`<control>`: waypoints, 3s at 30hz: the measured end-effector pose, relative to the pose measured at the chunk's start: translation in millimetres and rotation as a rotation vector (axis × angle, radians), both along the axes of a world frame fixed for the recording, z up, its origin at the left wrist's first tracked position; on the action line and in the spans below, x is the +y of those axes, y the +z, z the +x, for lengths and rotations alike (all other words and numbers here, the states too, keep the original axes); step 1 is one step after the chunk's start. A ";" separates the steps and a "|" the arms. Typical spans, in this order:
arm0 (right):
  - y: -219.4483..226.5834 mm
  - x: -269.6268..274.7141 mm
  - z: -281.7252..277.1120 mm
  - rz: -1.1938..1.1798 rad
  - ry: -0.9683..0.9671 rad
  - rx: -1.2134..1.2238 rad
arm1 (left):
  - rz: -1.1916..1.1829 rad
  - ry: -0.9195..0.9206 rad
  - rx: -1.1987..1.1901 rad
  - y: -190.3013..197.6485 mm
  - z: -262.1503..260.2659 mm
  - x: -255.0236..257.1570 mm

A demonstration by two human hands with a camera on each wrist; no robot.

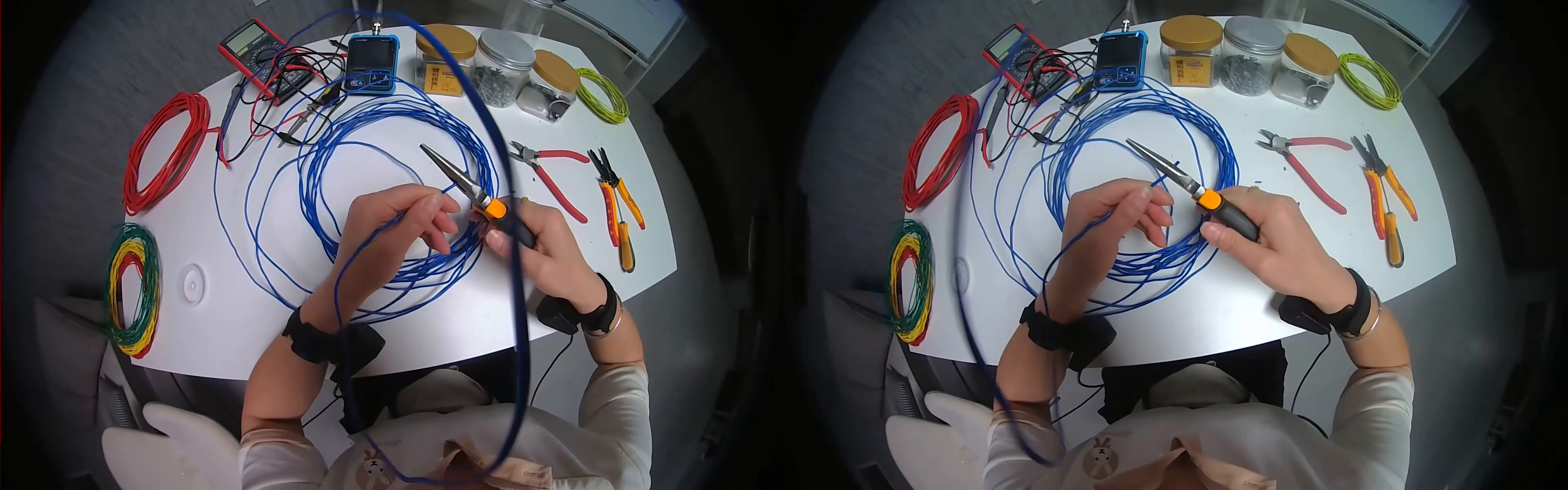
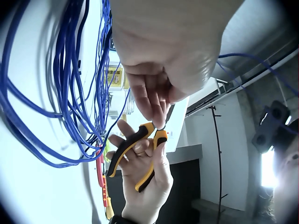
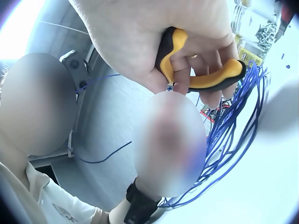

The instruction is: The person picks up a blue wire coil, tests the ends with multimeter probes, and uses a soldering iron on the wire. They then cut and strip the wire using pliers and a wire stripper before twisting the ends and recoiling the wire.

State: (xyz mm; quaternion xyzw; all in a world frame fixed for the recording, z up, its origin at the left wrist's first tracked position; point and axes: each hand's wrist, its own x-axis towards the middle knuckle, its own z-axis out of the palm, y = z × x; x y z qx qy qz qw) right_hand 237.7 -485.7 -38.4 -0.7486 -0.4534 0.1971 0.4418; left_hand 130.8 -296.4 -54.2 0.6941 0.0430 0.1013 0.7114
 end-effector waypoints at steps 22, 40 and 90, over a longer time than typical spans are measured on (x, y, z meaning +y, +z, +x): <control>-8.2 -59.5 31.5 -0.477 -0.228 -0.599 | -0.207 0.154 0.003 -5.5 2.5 -1.7; -32.7 -64.5 114.6 -0.628 -0.210 -0.730 | -0.206 0.117 0.033 -9.0 4.9 -1.5; -21.4 -52.0 111.9 -0.612 -0.228 -0.821 | -0.315 -0.045 0.063 -8.0 1.8 6.4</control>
